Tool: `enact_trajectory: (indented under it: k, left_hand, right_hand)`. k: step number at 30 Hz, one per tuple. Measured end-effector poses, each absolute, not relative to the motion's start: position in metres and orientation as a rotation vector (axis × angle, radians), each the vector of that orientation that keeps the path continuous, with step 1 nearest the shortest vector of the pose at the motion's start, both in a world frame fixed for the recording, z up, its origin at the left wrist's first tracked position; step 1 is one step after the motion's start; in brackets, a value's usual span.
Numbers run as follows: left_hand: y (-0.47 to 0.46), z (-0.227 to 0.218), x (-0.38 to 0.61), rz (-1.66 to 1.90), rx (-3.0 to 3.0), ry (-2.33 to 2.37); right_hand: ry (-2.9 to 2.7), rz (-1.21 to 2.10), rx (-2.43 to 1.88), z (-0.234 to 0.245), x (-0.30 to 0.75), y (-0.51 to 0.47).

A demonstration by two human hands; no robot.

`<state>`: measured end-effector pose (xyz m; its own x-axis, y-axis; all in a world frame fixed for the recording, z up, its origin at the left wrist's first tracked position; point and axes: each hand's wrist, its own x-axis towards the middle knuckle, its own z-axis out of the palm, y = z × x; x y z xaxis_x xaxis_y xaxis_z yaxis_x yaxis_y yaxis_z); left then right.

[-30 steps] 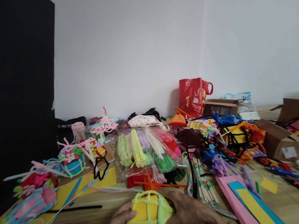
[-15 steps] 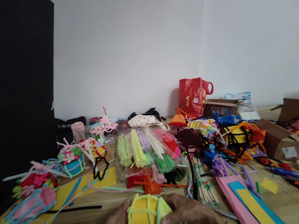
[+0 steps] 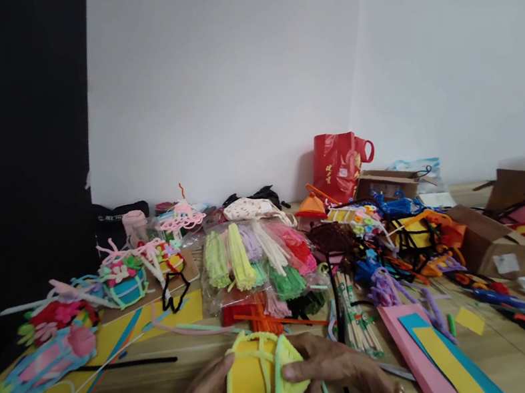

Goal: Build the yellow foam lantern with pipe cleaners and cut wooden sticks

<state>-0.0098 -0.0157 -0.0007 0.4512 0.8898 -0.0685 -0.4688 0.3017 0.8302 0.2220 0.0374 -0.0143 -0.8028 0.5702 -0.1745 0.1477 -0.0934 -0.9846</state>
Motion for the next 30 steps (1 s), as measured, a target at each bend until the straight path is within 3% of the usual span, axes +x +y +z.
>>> enact_trajectory:
  k: [16, 30]
  left_hand:
    - [-0.014, -0.014, -0.023, 0.91, 1.014, 0.637]
    - [-0.018, -0.007, -0.011, 0.952, 0.767, 0.622]
  right_hand:
    - [-1.734, 2.048, -0.895, -0.017, 0.215, 0.032]
    - [-1.5, 2.245, -1.062, -0.036, 0.203, 0.038]
